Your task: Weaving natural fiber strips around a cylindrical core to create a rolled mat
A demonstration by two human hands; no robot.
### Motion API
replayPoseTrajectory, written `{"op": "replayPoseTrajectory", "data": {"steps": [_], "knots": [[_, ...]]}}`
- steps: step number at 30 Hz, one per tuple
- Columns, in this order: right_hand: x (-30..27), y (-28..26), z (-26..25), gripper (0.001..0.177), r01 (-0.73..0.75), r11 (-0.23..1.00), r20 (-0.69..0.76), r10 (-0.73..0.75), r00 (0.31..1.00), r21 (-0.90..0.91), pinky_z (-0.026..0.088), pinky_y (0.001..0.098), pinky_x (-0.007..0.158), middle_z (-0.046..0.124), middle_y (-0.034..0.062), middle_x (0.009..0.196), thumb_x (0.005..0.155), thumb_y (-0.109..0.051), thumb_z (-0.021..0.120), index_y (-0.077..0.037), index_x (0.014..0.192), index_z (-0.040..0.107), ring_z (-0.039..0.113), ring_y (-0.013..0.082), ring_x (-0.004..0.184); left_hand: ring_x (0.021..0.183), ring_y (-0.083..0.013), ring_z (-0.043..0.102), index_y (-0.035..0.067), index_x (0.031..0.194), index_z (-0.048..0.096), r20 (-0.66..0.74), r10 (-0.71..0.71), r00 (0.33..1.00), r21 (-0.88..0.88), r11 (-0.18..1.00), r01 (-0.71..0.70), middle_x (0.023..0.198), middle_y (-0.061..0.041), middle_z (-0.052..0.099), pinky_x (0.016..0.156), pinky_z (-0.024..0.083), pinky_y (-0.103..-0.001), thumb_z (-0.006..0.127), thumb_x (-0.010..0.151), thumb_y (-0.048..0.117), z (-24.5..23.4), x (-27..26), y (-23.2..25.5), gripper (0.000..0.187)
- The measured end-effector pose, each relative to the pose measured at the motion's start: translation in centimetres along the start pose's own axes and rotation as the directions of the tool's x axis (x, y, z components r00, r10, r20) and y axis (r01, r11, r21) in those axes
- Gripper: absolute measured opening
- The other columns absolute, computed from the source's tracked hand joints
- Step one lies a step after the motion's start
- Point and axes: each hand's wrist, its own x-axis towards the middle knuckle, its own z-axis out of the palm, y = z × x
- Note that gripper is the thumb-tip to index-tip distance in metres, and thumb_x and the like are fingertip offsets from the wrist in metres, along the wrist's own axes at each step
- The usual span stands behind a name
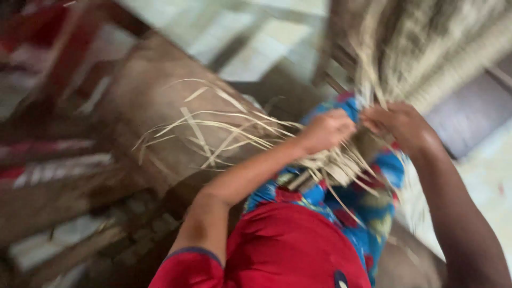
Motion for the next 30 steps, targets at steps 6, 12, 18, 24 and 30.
{"op": "replayPoseTrajectory", "data": {"steps": [6, 12, 18, 24, 30], "knots": [[-1.7, -3.2, -0.9, 0.032, 0.63, 0.36, 0.285, -0.665, 0.69, -0.688, 0.046, 0.0429, 0.115, 0.068, 0.0258, 0.135, 0.101, -0.005, 0.068, 0.003, 0.132, 0.068, 0.064, 0.0359, 0.128, 0.075, -0.0283, 0.075, 0.017, 0.082, 0.077, 0.026, -0.254, 0.967, 0.161, 0.956, 0.247, 0.083, -0.009, 0.078, 0.068, 0.052, -0.043, 0.059, 0.077, 0.029, 1.7, 1.4, -1.4, 0.022], [-1.6, -5.7, 4.3, 0.052, -0.256, 0.419, -0.287, -0.011, 0.958, -0.871, 0.052, 0.0591, 0.09, 0.076, 0.0273, 0.121, 0.109, -0.051, 0.051, -0.012, 0.133, 0.075, 0.067, 0.0479, 0.112, 0.064, -0.0181, 0.067, 0.023, 0.099, 0.078, 0.112, -0.298, 0.948, -0.084, 0.948, 0.308, 0.086, 0.002, 0.08, 0.058, 0.043, -0.04, 0.061, 0.088, 0.027, 0.5, 1.8, -0.1, 0.02], [-6.8, -7.4, 5.1, 0.036, -0.28, 0.749, -0.309, 0.106, 0.945, -0.601, 0.043, 0.0625, 0.094, 0.066, 0.0293, 0.131, 0.099, -0.025, 0.068, 0.007, 0.112, 0.076, 0.057, 0.048, 0.114, 0.053, -0.0146, 0.054, 0.013, 0.108, 0.08, 0.196, -0.481, 0.855, -0.107, 0.856, 0.506, 0.079, -0.002, 0.077, 0.052, 0.035, -0.036, 0.049, 0.092, 0.036, -0.1, 2.4, 0.6, 0.042], [-4.2, -2.2, 3.7, 0.03, -0.234, 0.534, -0.264, 0.021, 0.964, -0.812, 0.047, 0.0402, 0.077, 0.078, 0.0146, 0.075, 0.09, -0.043, 0.075, -0.016, 0.099, 0.082, 0.068, 0.0256, 0.081, 0.066, -0.0169, 0.065, 0.015, 0.065, 0.069, 0.275, -0.546, 0.792, 0.053, 0.831, 0.554, 0.086, 0.005, 0.081, 0.057, 0.043, -0.04, 0.056, 0.073, 0.033, -0.5, 3.5, 1.5, 0.023], [-2.7, -0.3, 3.3, 0.046, -0.122, 0.001, -0.122, -0.031, 0.992, -0.992, 0.056, 0.0545, 0.089, 0.072, 0.0221, 0.11, 0.098, -0.048, 0.043, -0.018, 0.11, 0.076, 0.07, 0.0465, 0.105, 0.083, -0.0143, 0.075, 0.022, 0.09, 0.081, 0.232, -0.477, 0.848, 0.083, 0.878, 0.471, 0.09, 0.0, 0.082, 0.072, 0.051, -0.037, 0.06, 0.081, 0.044, 1.2, 2.2, 0.1, 0.032]]}}
